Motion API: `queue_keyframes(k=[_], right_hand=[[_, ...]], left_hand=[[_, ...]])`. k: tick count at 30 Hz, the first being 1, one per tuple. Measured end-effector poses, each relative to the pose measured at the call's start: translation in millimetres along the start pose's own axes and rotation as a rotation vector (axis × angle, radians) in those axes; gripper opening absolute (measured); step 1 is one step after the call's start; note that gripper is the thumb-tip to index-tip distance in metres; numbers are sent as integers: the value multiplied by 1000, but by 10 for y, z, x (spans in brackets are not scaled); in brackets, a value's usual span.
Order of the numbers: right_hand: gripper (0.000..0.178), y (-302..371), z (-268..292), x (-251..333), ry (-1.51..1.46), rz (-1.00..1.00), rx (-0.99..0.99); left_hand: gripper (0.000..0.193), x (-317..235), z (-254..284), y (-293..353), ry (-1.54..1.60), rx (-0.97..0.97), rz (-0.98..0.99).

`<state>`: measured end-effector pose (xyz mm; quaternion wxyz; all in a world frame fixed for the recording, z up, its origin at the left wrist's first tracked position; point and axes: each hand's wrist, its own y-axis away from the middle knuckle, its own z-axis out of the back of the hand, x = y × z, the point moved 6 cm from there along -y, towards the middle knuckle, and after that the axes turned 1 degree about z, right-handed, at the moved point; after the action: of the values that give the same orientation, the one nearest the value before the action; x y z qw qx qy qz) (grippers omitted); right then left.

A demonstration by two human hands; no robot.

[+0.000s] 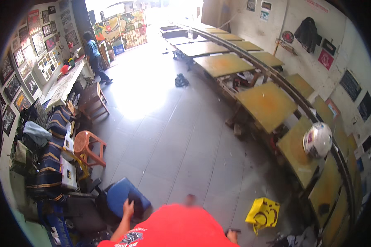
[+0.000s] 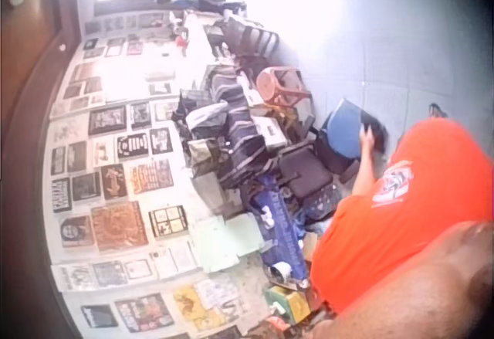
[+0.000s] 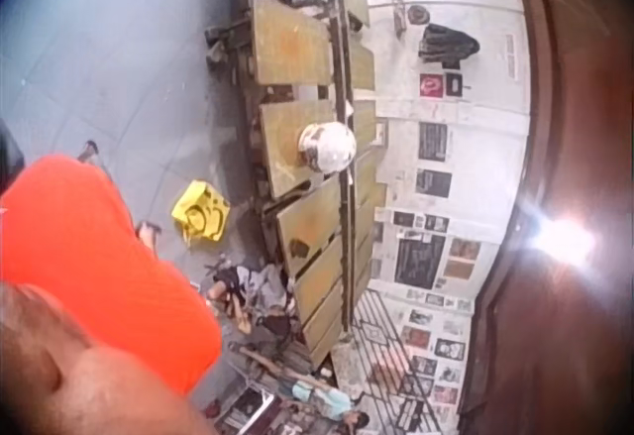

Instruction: The person retrieves a black cloth from a bag, walks to a row of printing plates, and wipes the surfaces of the plates one by one using the cloth.

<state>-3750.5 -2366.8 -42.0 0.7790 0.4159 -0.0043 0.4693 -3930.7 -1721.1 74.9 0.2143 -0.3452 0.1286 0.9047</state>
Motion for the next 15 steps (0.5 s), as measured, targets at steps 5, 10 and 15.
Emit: queue_keyframes(k=[5, 10, 15], right_hand=[[59, -1557, 243, 4325, 386, 683, 5], [50, -1346, 875, 7890, -66, 1012, -153], [30, -1375, -73, 9021, -941, 752, 310]], left_hand=[[32, 964, 372, 650, -286, 24, 650], [32, 1198, 204, 594, -223, -111, 892], [33, 793, -419, -933, -205, -106, 811]])
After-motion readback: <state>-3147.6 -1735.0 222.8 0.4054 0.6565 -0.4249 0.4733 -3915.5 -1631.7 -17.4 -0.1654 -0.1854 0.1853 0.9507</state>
